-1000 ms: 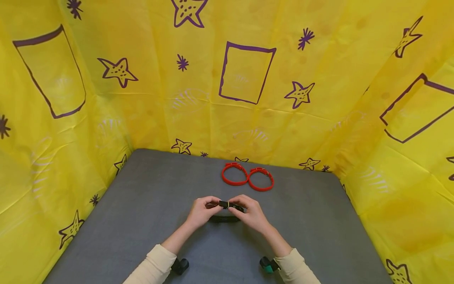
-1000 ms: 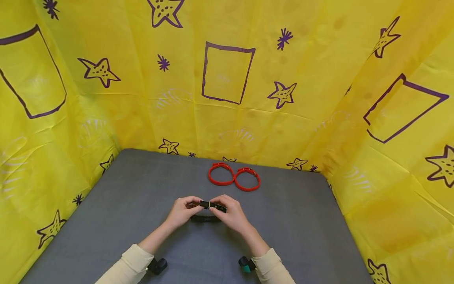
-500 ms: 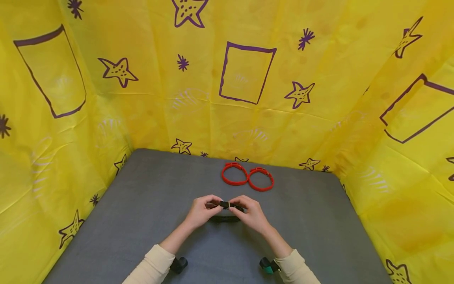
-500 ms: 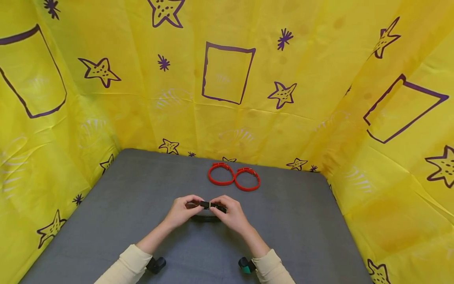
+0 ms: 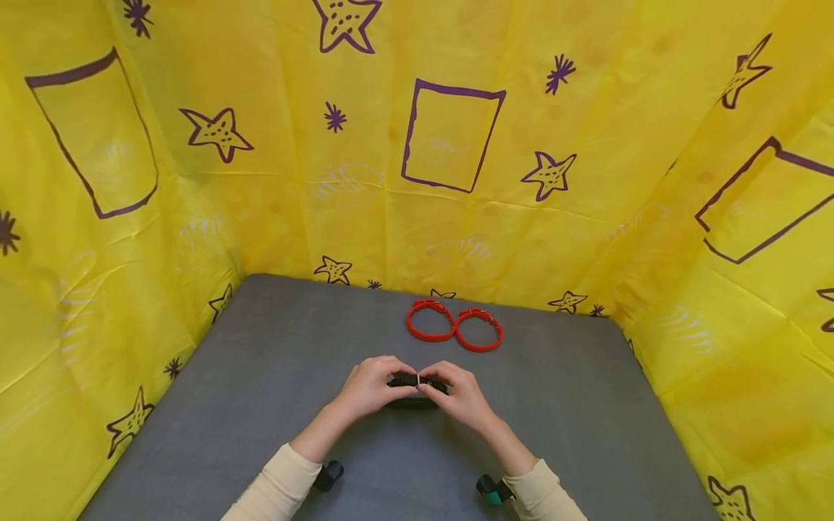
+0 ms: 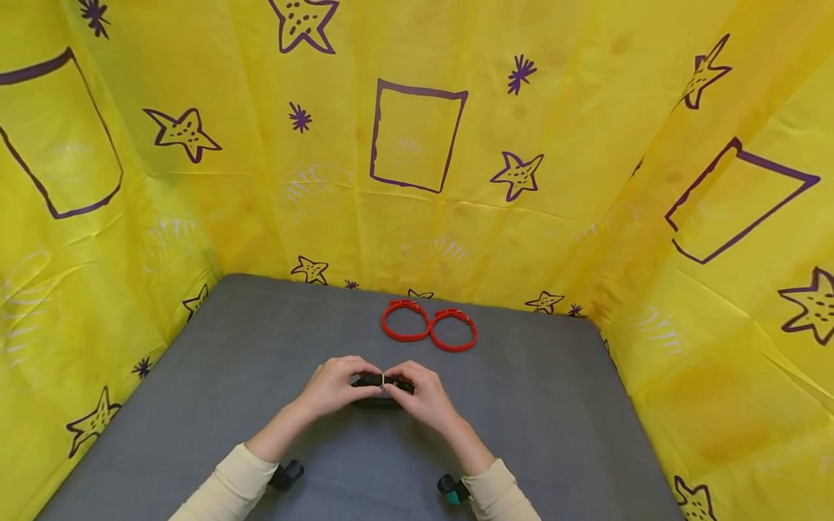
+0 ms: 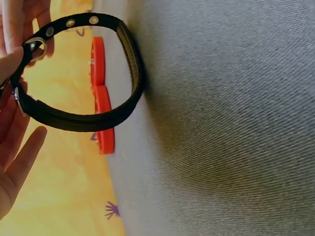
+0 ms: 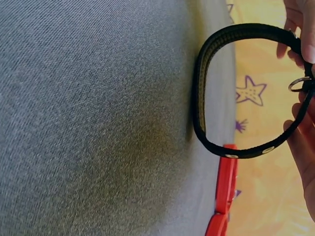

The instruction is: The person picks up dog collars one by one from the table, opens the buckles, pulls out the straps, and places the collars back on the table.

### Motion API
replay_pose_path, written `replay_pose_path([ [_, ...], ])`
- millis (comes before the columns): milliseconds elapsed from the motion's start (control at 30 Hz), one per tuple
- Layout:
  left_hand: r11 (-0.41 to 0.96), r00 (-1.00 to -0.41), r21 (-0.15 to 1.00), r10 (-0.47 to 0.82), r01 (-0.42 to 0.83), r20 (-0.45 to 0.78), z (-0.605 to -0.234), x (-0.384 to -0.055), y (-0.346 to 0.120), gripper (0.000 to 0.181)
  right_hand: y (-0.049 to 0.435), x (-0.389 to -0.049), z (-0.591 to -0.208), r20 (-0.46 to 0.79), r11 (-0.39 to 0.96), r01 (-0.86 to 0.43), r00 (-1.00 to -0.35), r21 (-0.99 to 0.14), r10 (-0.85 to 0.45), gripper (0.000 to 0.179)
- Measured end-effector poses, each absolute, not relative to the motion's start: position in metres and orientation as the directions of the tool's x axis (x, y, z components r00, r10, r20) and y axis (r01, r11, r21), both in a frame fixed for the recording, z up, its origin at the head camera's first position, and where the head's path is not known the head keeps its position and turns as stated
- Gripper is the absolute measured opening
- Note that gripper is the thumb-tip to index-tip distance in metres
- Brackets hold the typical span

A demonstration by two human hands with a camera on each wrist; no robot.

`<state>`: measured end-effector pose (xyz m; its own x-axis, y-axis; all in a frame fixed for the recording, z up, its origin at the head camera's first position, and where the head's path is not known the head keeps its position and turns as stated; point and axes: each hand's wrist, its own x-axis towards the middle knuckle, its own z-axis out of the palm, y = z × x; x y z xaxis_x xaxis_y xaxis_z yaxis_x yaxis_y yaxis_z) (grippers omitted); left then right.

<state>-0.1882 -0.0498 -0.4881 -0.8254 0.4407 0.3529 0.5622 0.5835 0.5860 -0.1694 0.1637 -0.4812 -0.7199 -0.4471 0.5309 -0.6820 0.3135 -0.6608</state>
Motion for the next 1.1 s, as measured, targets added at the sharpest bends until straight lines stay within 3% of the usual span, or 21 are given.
replay_pose_path([
  [200, 0.597, -0.804, 0.538, 0.447, 0.595, 0.393, -0.486, -0.188, -0.051, 0.024, 0.172, -0.183, -0.510, 0.520, 0.343, -0.662, -0.742, -0.666, -0.422, 0.020],
  [400, 0.563, -0.788, 0.551, 0.426, 0.616, 0.445, -0.488, -0.189, -0.054, 0.024, 0.179, -0.185, -0.514, 0.492, 0.362, -0.637, -0.763, -0.681, -0.419, 0.018],
  [800, 0.479, -0.823, 0.670, 0.356, 0.568, 0.443, -0.500, -0.193, -0.064, 0.026, 0.191, -0.182, -0.517, 0.470, 0.382, -0.575, -0.816, -0.724, -0.337, 0.017],
  [1100, 0.386, -0.864, 0.774, 0.250, 0.502, 0.436, -0.514, -0.200, -0.077, 0.025, 0.199, -0.169, -0.496, 0.490, 0.381, -0.548, -0.836, -0.744, -0.246, 0.019],
])
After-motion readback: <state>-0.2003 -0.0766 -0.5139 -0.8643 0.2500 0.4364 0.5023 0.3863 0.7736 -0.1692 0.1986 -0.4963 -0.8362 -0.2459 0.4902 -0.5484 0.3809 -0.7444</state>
